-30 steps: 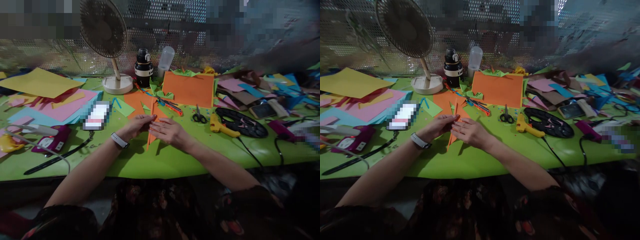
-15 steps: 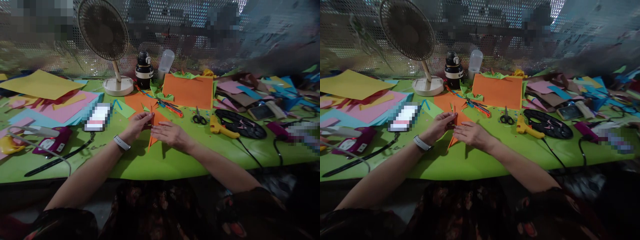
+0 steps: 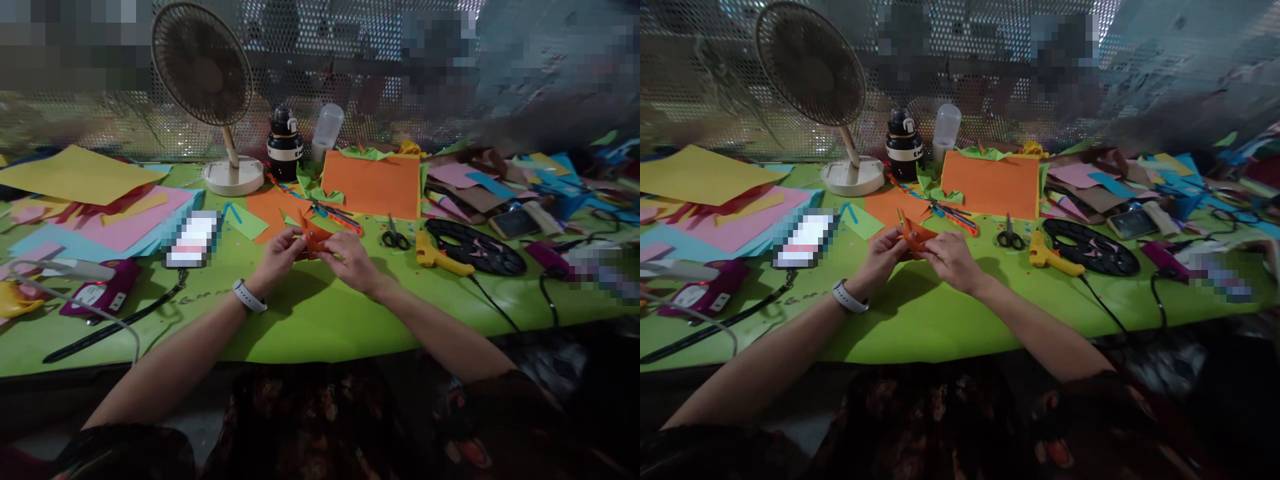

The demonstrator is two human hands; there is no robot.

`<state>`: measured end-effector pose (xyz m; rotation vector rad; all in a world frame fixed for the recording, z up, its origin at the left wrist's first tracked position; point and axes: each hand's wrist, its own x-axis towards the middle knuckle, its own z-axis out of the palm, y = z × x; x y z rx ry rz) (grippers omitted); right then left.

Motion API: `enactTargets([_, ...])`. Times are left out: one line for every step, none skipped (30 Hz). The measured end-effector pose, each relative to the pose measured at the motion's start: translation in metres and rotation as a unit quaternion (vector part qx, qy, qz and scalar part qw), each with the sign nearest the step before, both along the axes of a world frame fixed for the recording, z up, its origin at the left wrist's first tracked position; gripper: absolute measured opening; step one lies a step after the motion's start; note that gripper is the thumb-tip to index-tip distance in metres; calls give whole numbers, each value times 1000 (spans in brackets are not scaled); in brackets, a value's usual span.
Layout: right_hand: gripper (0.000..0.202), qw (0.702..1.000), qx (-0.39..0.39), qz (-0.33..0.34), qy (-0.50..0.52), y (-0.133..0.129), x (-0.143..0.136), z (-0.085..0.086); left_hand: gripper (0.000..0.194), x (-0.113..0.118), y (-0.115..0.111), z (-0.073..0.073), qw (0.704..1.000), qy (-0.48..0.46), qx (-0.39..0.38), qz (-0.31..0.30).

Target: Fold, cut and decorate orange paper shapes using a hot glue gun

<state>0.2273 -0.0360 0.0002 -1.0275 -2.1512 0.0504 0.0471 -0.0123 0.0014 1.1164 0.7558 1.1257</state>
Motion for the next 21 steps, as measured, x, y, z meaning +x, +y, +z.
enactTargets([22,1000,-14,-5,5,0,0,0,40,0,0,-1,1000,2,5,-13])
enactTargets([22,1000,-26,-10,12,1,0,1,40,0,0,-1,1000,4,11,-25])
enactTargets([21,999,-37,-15,22,1,0,1,39,0,-1,-2,999,6,19,-34])
enactTargets([20,998,-48,-19,32,1,0,2,38,0,-1,-2,999,9,26,-41])
enactTargets([19,997,-61,-21,41,1,0,3,36,-1,-2,-2,999,10,29,-45])
enactTargets([19,996,-76,-21,47,1,0,4,34,-2,-3,-2,998,10,26,-49])
enactTargets([18,994,-93,-21,52,1,0,5,33,-3,-4,-2,998,10,19,-51])
enactTargets([18,992,-113,-20,57,1,0,5,32,-4,-5,0,999,9,10,-51])
enactTargets([18,989,-135,-18,66,1,0,6,31,-4,-7,1,999,11,5,-51])
enactTargets([18,984,-155,-16,80,1,0,6,31,-5,-9,2,999,17,7,-51])
enactTargets([18,980,-175,-13,96,1,-1,5,31,-4,-10,3,998,27,19,-53])
enactTargets([18,975,-192,-10,113,0,-1,5,30,-4,-11,4,997,38,37,-55])
enactTargets([18,970,-208,-6,129,0,-2,5,30,-3,-11,5,996,49,56,-56])
enactTargets([19,965,-221,-3,143,-1,-3,4,30,-2,-11,4,994,57,72,-60])
enactTargets([19,961,-230,0,156,-1,-3,4,30,-2,-11,3,993,63,82,-61])
enactTargets([19,957,-238,4,168,-1,-4,3,30,-1,-10,1,992,66,86,-61])
enactTargets([19,953,-244,11,180,-1,-5,3,31,-1,-8,-1,992,68,87,-59])
enactTargets([18,950,-246,17,192,-1,-5,2,32,0,-7,-3,992,69,85,-56])
enactTargets([17,948,-246,23,202,-1,-6,2,33,0,-6,-5,993,71,82,-53])
enactTargets([17,946,-244,27,210,-1,-7,1,35,0,-5,-6,993,72,77,-49])
enactTargets([17,945,-242,31,216,0,-7,1,35,0,-5,-7,994,74,71,-44])
